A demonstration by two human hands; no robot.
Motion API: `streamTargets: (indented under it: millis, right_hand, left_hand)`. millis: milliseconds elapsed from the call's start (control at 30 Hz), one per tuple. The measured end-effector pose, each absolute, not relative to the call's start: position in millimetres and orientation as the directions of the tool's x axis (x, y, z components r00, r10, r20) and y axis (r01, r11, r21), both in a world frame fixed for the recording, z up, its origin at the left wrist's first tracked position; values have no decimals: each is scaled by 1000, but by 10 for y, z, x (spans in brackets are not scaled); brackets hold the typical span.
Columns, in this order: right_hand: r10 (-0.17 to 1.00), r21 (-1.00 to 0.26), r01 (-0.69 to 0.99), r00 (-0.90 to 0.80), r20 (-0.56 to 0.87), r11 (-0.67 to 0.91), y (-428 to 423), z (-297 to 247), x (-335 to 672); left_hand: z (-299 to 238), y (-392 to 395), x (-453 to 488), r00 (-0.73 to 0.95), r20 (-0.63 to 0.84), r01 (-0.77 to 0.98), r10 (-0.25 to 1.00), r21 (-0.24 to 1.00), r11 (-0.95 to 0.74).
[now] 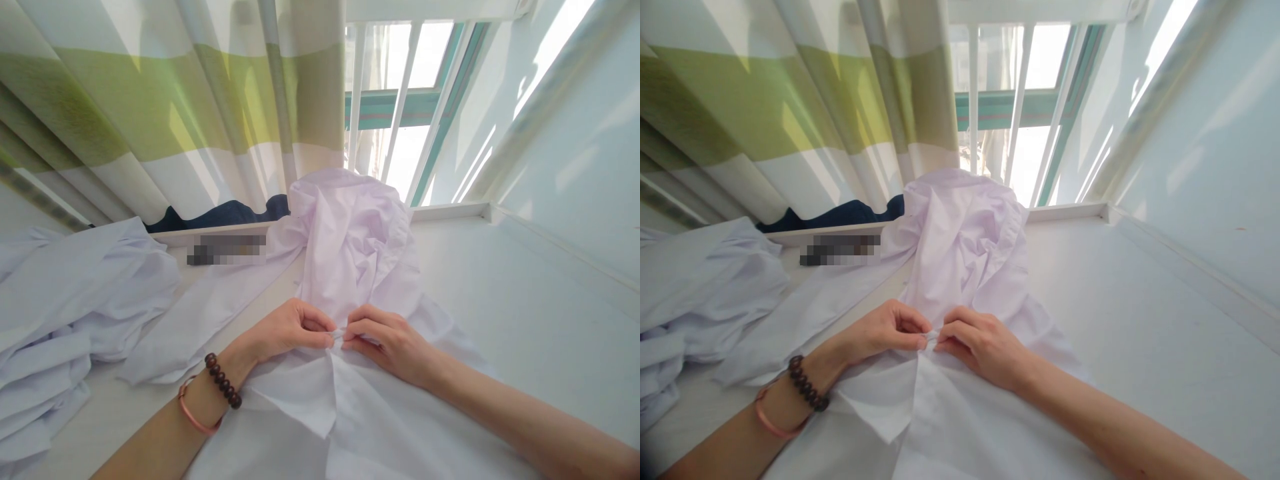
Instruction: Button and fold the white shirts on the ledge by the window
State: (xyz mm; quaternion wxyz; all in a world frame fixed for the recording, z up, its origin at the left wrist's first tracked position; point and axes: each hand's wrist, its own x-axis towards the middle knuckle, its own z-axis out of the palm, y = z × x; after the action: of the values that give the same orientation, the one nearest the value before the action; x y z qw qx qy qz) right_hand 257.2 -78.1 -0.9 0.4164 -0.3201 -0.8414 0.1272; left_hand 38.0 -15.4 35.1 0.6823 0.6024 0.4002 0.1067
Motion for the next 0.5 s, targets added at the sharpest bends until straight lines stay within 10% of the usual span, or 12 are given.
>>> streamTargets:
  millis: [500]
  right_hand:
    - [512,-315,449,-432,742,836,-822,50,2533]
  left_hand:
    - [356,-131,356,733,-378,310,565,926,217]
